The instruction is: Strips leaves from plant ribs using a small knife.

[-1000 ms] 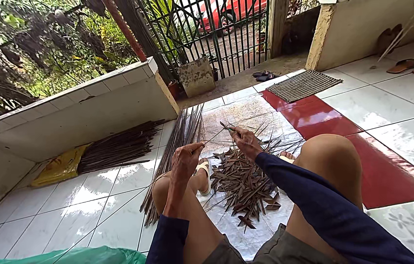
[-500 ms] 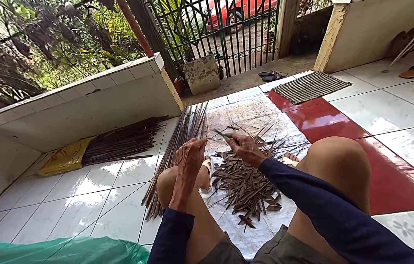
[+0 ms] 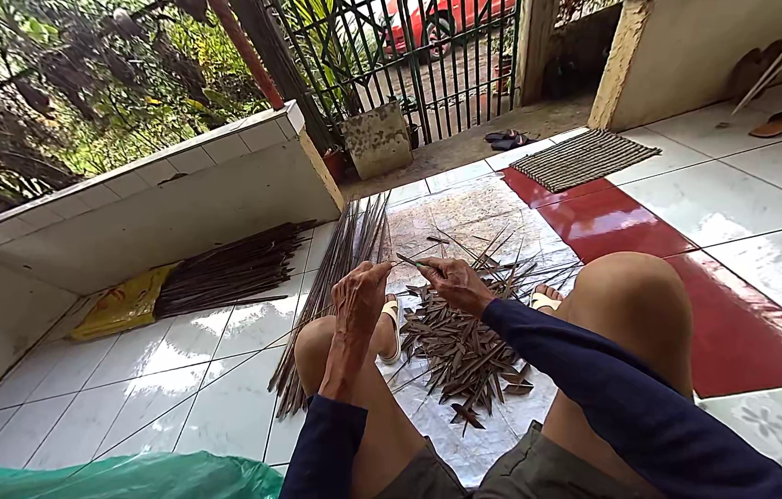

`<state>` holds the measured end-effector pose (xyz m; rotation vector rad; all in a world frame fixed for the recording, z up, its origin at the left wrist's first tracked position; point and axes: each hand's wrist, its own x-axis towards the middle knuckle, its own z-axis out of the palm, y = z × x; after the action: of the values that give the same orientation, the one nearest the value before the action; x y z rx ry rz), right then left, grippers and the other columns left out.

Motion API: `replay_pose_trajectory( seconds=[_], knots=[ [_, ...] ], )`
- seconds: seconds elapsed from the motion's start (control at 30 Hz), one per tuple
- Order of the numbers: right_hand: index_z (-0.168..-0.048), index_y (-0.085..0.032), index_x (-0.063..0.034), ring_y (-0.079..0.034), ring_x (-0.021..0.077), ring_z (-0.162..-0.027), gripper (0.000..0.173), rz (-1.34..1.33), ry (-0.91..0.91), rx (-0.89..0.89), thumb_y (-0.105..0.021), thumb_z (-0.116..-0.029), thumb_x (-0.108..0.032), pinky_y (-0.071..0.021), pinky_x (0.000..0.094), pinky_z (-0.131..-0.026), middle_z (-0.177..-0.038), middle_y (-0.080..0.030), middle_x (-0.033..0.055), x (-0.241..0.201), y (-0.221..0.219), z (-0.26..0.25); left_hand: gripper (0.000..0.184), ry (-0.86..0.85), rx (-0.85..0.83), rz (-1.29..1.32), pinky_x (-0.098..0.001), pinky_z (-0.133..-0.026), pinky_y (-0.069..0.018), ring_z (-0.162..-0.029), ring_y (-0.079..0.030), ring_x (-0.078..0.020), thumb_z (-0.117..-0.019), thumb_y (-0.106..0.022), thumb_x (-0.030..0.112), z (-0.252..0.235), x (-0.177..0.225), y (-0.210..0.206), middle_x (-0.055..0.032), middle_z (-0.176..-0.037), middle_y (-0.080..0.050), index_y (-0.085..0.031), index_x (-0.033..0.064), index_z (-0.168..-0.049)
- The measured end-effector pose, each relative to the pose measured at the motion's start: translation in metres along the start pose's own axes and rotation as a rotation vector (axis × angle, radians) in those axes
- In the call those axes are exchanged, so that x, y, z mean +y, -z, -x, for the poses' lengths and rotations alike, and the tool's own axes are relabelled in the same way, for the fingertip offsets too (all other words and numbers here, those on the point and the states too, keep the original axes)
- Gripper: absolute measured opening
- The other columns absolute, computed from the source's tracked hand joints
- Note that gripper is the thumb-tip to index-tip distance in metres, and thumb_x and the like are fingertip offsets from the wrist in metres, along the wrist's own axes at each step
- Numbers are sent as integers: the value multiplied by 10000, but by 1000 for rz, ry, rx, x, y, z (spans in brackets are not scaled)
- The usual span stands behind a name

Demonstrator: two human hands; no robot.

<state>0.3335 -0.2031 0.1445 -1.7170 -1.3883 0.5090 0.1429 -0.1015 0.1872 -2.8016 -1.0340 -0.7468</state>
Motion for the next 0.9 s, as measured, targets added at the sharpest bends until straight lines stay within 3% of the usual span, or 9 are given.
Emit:
replay_pose_trajectory(
  seconds=[0.23, 0.4, 0.67, 0.9],
  knots=[
    [-1274, -719, -164, -673, 238, -823, 351, 4, -53, 33, -473, -1096, -340, -537, 486, -793, -924, -716, 92, 8, 3, -4, 226, -9, 7, -7, -451, -675, -552, -786, -705, -218, -1027, -601, 283, 2, -3, -2, -40, -882, -724, -799, 272, -1136],
    [-1259, -720, -154, -665, 246, -807, 351, 25, -67, 63, -467, -1098, -334, -528, 493, -771, -904, -707, 96, 16, 3, -8, 226, -4, -9, 8, -457, -689, -550, -802, -707, -222, -1025, -606, 280, 2, -3, 1, -38, -889, -727, -799, 261, -1141],
    [-1264, -719, -144, -679, 281, -872, 360, 42, -129, 82, -449, -1100, -319, -525, 536, -819, -942, -716, 121, 30, 7, -14, 234, -9, -8, 0, -470, -693, -558, -801, -711, -234, -1032, -594, 281, 5, -7, 2, -50, -881, -728, -800, 248, -1138],
    [-1201, -711, -40, -672, 383, -1075, 379, 113, -322, 84, -447, -1096, -291, -501, 606, -926, -1106, -707, 212, 61, 18, -20, 209, -26, 35, 2, -492, -641, -544, -774, -699, -236, -1029, -614, 250, 9, -14, 9, -46, -879, -714, -792, 240, -1138]
  ],
)
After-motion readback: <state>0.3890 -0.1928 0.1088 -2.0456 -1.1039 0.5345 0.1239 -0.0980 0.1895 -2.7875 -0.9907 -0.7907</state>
